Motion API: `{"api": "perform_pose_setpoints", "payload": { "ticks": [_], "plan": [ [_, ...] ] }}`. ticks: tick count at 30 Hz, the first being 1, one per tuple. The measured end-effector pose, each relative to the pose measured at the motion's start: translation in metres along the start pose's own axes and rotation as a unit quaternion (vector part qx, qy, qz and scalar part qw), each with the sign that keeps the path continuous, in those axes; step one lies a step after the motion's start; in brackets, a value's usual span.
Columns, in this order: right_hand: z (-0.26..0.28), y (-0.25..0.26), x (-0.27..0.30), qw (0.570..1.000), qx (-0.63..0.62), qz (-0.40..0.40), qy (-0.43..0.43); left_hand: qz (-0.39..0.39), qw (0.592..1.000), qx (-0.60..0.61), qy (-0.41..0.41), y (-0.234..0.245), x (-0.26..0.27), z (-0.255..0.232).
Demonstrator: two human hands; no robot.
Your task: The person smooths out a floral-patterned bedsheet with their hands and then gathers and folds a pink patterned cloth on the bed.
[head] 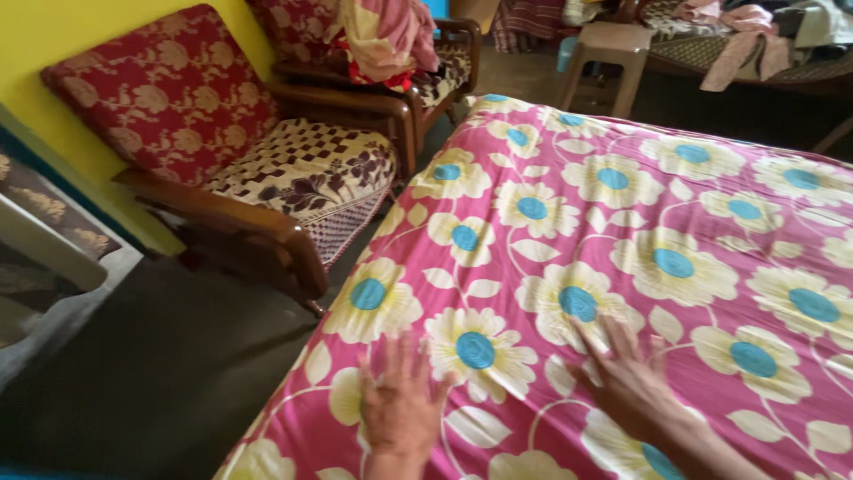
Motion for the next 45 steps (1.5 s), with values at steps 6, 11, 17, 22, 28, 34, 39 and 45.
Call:
{"api": "perform_pose_setpoints", "payload": {
  "ticks": [6, 11, 17, 22, 28, 34, 39, 45],
  "plan": [
    [-0.087, -0.045, 0.007, 0.986, -0.097, -0.064, -0.119, -0.238, 0.947, 0.131, -0.170, -0.021, 0.008, -0.134],
    [0.005, -0.040, -0.003, 0.987, 0.153, 0.043, 0.037, -0.164, 0.955, 0.138, -0.203, -0.052, 0.006, -0.134],
    [0.169, 0.037, -0.010, 0.966, -0.072, -0.210, 0.129, -0.246, 0.956, 0.054, -0.150, -0.028, 0.004, 0.001],
    [0.270, 0.063, 0.016, 0.966, -0.071, -0.004, 0.249, -0.172, 0.982, -0.032, -0.073, 0.008, 0.028, 0.114],
    [0.286, 0.081, 0.035, 0.940, -0.105, 0.014, 0.325, 0.063, 0.986, -0.009, 0.153, 0.022, 0.046, 0.164],
    [0.184, 0.065, 0.019, 0.977, -0.054, 0.026, 0.204, -0.004, 0.999, -0.029, 0.041, 0.030, 0.033, 0.094],
    [0.052, 0.027, 0.009, 0.997, -0.045, 0.011, 0.065, 0.085, 0.995, 0.009, -0.049, 0.012, 0.010, -0.009],
    [-0.069, -0.035, 0.023, 0.998, -0.051, -0.017, -0.025, 0.121, 0.979, 0.106, -0.125, -0.025, 0.005, -0.113]
  ]
}}
Point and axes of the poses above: each hand's wrist, its own x-axis away from the middle knuckle, its own y-axis out of the back of the hand, z = x × y, the point moved 5 cm from there along -x, towards the middle knuckle, and after that the axes turned 5 degrees about x, right-handed, at the moved point
